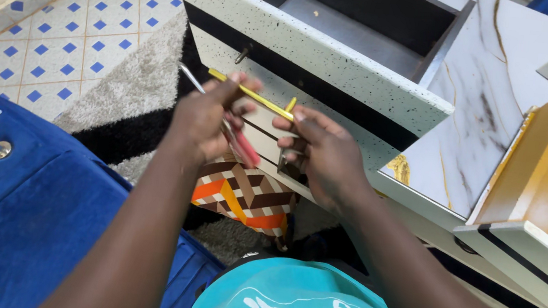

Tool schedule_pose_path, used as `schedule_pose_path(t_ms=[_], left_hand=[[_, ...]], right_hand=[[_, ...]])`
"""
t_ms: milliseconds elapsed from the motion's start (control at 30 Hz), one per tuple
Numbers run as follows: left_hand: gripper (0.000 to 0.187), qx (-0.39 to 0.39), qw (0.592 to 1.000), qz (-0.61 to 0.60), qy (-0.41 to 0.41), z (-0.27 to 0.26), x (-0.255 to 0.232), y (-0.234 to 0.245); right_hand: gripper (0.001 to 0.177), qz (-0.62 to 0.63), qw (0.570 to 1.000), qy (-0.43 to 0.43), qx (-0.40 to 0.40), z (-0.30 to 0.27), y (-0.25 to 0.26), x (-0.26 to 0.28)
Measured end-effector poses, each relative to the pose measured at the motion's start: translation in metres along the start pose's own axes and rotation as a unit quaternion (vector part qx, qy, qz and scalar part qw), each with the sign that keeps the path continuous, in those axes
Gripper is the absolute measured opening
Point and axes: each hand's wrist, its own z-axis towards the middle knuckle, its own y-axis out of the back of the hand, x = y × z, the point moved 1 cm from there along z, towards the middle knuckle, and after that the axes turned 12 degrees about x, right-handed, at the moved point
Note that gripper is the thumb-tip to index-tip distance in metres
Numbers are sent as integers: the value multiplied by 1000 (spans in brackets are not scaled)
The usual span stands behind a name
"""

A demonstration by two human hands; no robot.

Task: The person uses a screwdriver to attach metal handles to the front of two open drawers. They align the handles, insert screws, and tighten them to secure the hardware in place.

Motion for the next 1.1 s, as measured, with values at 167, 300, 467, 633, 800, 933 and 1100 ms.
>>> schedule_pose_path(t_ms=[167,300,467,633,800,933,1100], left_hand=[[27,-6,999,-40,27,-36,24,-31],[26,116,993,0,-39,-52,35,-56],[25,263,957,121,25,-57,51,-107],[36,326,914,228,81,-54,93,-181],[46,332,888,288,138,-42,136,-238],[42,327,883,277,193,-31,150,-264],[25,294,892,259,226,-21,153,-276]], right_hand=[[48,-121,992,-38,17,-49,21,-6],[56,-217,972,-92,-19,-108,61,-26],[47,-146,963,-130,-186,-194,128,-62],[39,18,934,4,-357,-273,180,-74],[47,241,820,193,-482,-313,207,-55],[60,349,769,292,-448,-311,233,-42],[48,351,763,367,-399,-300,251,-54]])
